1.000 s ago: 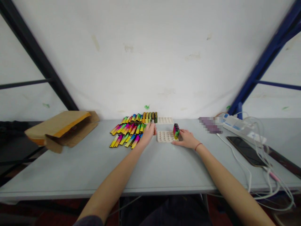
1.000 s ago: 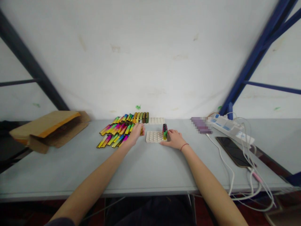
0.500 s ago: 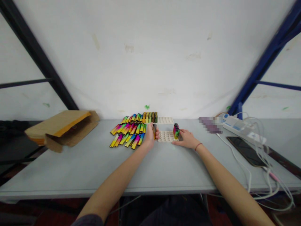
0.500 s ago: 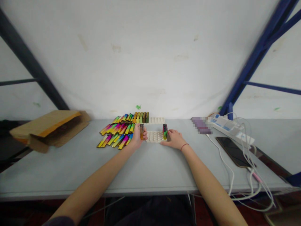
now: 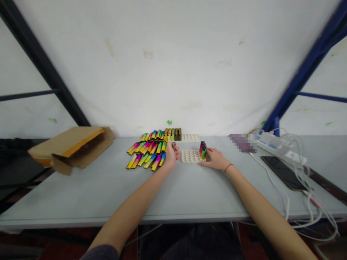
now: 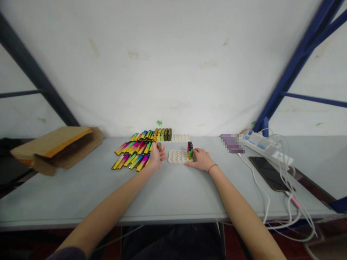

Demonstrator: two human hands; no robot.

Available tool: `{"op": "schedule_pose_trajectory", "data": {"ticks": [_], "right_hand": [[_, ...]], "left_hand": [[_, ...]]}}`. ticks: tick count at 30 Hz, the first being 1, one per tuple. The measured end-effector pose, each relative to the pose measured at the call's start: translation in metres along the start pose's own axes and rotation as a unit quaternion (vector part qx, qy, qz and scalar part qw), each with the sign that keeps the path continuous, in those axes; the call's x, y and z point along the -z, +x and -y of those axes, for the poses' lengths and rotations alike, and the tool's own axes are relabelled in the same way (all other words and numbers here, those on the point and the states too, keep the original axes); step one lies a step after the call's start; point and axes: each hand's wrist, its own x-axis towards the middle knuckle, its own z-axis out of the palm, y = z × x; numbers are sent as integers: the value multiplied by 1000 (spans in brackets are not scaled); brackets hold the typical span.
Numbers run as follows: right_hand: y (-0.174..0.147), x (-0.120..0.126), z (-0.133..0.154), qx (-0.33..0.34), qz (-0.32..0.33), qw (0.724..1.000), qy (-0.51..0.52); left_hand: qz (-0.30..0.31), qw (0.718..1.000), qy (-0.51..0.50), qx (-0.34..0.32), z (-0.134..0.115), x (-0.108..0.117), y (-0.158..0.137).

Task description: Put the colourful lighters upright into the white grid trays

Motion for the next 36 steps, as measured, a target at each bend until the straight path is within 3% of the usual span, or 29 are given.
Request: {"op": "schedule_pose_trajectory", "data": {"ticks": [16, 19, 22, 25, 30, 32, 36], "right_hand": [[0, -1, 0, 1, 3, 1000, -6], [1, -1, 0, 1, 3, 1000, -5], [1, -2, -2, 2, 1, 1000, -6], [2, -4, -2, 1, 0, 1000, -8], [2, -4, -1, 0, -5, 1000, -9], [2, -3, 0, -1, -4, 1000, -8], [1, -1, 1, -1, -4, 1000, -5]], "left_hand": [[4, 1000, 13, 9, 4, -2, 1], [11, 999, 27, -15, 10, -1, 5], [12, 994, 69, -79, 16, 0, 7], [54, 966, 171, -186, 23, 3, 7], [134, 865, 325, -357, 33, 5, 5], [169, 844, 345, -374, 38, 4, 4], [221, 839, 355, -349, 47, -1, 0]]}}
